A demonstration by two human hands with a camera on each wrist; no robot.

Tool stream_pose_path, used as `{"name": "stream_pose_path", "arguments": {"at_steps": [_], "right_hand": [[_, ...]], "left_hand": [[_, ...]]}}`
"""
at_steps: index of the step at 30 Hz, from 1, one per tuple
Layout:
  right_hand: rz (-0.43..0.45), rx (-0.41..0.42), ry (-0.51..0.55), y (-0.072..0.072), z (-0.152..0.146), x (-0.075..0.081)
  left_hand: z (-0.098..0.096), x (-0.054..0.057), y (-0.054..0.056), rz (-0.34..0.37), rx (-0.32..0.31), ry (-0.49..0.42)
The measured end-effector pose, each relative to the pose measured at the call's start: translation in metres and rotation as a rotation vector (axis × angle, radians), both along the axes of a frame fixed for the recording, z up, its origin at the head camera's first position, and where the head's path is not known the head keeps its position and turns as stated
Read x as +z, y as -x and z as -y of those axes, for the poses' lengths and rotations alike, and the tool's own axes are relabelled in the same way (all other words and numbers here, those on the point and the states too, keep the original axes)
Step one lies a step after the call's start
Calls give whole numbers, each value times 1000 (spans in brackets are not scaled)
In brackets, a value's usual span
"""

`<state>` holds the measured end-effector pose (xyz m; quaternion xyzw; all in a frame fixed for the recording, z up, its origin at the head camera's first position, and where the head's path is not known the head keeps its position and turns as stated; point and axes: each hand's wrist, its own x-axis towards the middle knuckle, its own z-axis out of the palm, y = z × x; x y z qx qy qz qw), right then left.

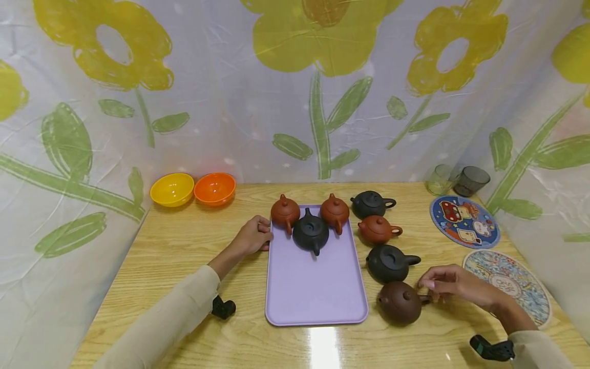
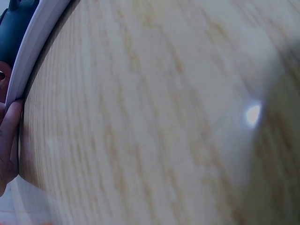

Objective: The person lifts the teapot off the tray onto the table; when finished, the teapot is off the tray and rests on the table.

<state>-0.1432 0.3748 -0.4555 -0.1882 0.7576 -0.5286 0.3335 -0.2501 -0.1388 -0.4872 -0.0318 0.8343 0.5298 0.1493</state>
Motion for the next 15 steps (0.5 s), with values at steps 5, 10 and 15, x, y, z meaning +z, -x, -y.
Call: {"name": "stream_pose_path", "arguments": {"at_steps": [5,10,15], "right_hand": [[-83,-116,-52,0,10,12],[-184,-214,-97,-2,31,23],[-256,-255,-113,-3,58,34]], "left_hand": [[0,1,0,2,0,-2],[0,0,0,2,-6,-2],[-1,0,0,8,-5,-3]]}}
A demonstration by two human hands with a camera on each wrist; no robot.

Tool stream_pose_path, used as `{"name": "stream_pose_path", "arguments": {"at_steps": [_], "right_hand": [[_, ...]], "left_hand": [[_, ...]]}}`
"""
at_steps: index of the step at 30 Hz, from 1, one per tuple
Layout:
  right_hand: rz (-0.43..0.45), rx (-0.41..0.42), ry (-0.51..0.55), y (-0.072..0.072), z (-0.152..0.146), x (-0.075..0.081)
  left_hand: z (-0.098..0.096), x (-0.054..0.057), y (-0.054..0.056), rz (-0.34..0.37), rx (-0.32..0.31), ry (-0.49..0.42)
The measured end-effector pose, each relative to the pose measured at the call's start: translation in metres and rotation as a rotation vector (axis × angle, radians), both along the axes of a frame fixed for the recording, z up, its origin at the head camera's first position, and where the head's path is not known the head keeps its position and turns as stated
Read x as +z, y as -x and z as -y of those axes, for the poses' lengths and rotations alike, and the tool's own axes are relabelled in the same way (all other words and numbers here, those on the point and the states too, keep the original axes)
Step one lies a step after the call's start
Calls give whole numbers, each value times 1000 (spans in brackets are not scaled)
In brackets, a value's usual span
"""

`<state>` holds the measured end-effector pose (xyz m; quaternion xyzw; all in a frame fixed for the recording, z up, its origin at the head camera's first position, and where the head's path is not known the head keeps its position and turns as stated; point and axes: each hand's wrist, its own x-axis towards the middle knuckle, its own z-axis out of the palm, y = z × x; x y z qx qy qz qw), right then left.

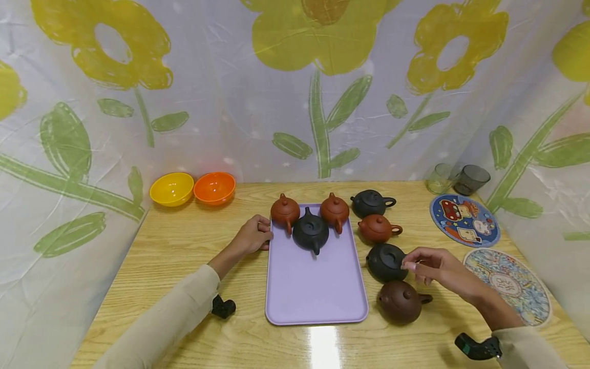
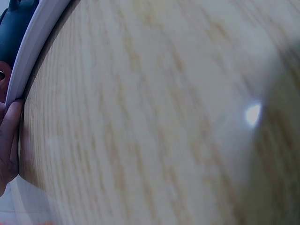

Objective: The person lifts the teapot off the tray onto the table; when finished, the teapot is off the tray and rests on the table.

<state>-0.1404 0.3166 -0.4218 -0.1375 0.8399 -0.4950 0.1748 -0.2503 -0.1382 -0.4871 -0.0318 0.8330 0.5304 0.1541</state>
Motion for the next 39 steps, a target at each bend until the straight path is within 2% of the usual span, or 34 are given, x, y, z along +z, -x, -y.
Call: {"name": "stream_pose_path", "arguments": {"at_steps": [11,14,17,21,28,33,39], "right_hand": [[-28,-44,-18,10,57,15],[-18,-80,-25,15,74,18],[-25,-73,-13,23,91,19],[-19,-57,-10,32,115,16],[2,-107,-13,41,151,5],[28,-131,-14,47,170,1],[59,-166,-77,53,184,-6]], "left_hand": [[0,0,0,3,2,-5],[0,0,1,0,0,-6],[1,0,1,-5,3,-11],[1,-2,1,-5,1,-14],[1,-2,1,3,5,-8],[1,-2,1,8,5,-4],[1,-3,1,3,4,-5]]}}
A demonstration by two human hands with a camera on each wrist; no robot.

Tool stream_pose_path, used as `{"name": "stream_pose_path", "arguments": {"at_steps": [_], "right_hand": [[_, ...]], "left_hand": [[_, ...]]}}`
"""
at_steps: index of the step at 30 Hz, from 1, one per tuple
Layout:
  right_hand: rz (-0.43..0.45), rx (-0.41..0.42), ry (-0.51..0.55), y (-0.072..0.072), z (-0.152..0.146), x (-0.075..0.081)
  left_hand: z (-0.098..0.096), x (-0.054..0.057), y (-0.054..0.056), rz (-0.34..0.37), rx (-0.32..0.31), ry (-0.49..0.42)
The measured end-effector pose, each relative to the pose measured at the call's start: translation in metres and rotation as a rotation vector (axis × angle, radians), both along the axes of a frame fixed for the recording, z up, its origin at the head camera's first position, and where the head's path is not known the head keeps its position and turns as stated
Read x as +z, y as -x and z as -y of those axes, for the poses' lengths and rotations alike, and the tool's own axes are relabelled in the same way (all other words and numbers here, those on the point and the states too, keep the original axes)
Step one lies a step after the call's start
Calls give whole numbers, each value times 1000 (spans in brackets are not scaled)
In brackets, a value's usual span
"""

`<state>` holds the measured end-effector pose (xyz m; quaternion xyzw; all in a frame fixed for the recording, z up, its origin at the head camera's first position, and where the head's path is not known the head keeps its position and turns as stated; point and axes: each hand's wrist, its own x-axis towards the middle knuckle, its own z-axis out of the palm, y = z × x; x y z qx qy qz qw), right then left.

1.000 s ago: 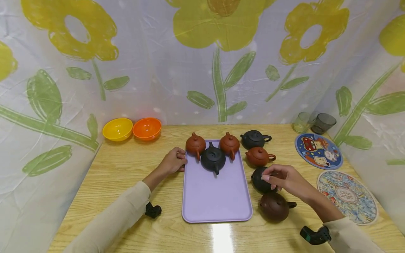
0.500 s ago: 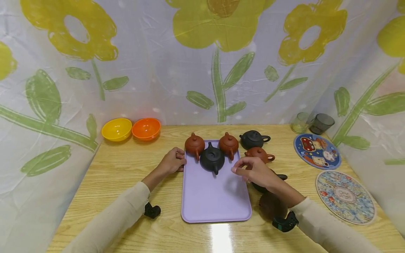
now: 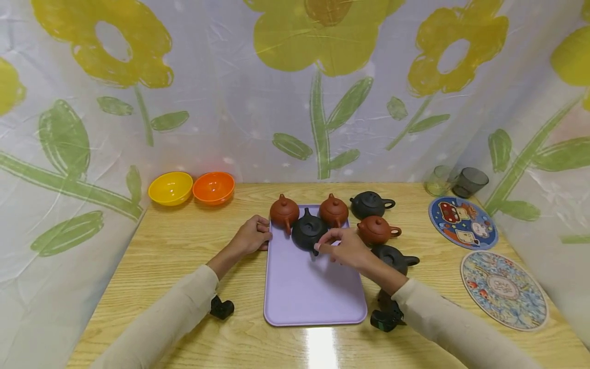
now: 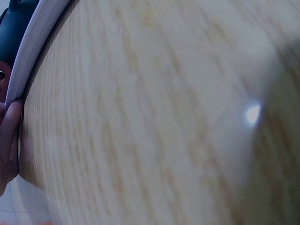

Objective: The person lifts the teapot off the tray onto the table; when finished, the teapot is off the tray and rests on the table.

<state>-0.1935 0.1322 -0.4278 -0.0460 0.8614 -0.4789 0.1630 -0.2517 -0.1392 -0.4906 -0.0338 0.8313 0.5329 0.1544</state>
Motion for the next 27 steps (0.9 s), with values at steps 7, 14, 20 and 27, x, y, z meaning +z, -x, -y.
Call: {"name": "stream_pose_path", "arguments": {"at_steps": [7,14,20,27], "right_hand": [[20,-25,-50,6,8,-11],[-8,-51,-160,11,14,-19],[-40,-43,-240,10,16,-23],[-16,-49,-225,10,13,-21]], "left_hand": [[1,2,-1,-10,-1,8],[1,8,-5,-14,-16,0],[1,5,-2,9,-5,-1],[-1,4,-1,1,-11,15]]}}
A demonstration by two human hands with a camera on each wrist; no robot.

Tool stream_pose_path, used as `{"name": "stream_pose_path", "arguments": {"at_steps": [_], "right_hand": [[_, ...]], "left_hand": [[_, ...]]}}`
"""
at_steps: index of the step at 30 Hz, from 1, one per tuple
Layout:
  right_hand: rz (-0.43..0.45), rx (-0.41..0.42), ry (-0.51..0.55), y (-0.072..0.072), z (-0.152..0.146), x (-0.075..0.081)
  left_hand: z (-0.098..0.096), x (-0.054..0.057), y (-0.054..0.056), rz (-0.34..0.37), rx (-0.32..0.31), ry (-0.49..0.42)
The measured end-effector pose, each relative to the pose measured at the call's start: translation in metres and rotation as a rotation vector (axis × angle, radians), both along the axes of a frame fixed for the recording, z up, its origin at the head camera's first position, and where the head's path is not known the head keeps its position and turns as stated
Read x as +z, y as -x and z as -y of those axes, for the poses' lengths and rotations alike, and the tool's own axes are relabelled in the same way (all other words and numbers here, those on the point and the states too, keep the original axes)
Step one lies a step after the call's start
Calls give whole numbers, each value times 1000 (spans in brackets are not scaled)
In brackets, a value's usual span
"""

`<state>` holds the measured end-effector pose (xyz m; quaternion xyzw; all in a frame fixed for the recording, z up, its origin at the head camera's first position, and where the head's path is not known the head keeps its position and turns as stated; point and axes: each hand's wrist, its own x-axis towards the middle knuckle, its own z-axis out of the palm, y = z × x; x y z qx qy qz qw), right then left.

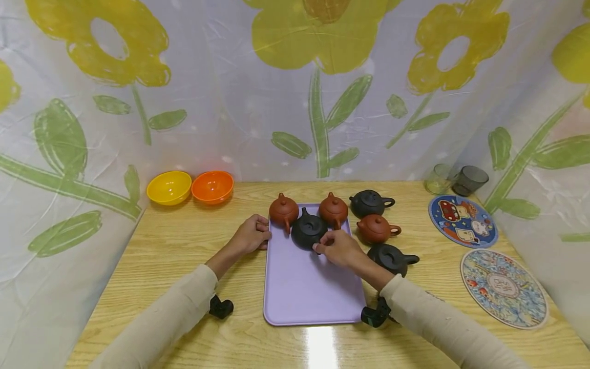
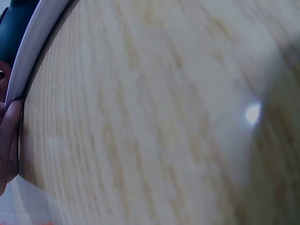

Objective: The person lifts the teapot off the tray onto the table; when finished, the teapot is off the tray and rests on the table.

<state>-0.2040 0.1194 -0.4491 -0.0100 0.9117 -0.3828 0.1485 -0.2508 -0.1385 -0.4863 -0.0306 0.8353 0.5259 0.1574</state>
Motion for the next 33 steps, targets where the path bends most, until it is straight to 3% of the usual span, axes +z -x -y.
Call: {"name": "stream_pose_path", "arguments": {"at_steps": [19,33], "right_hand": [[71,7,1,5,0,1],[109,-13,37,4,-3,3]], "left_hand": [[0,5,-1,12,2,8],[-1,2,0,17,3,6]]}}
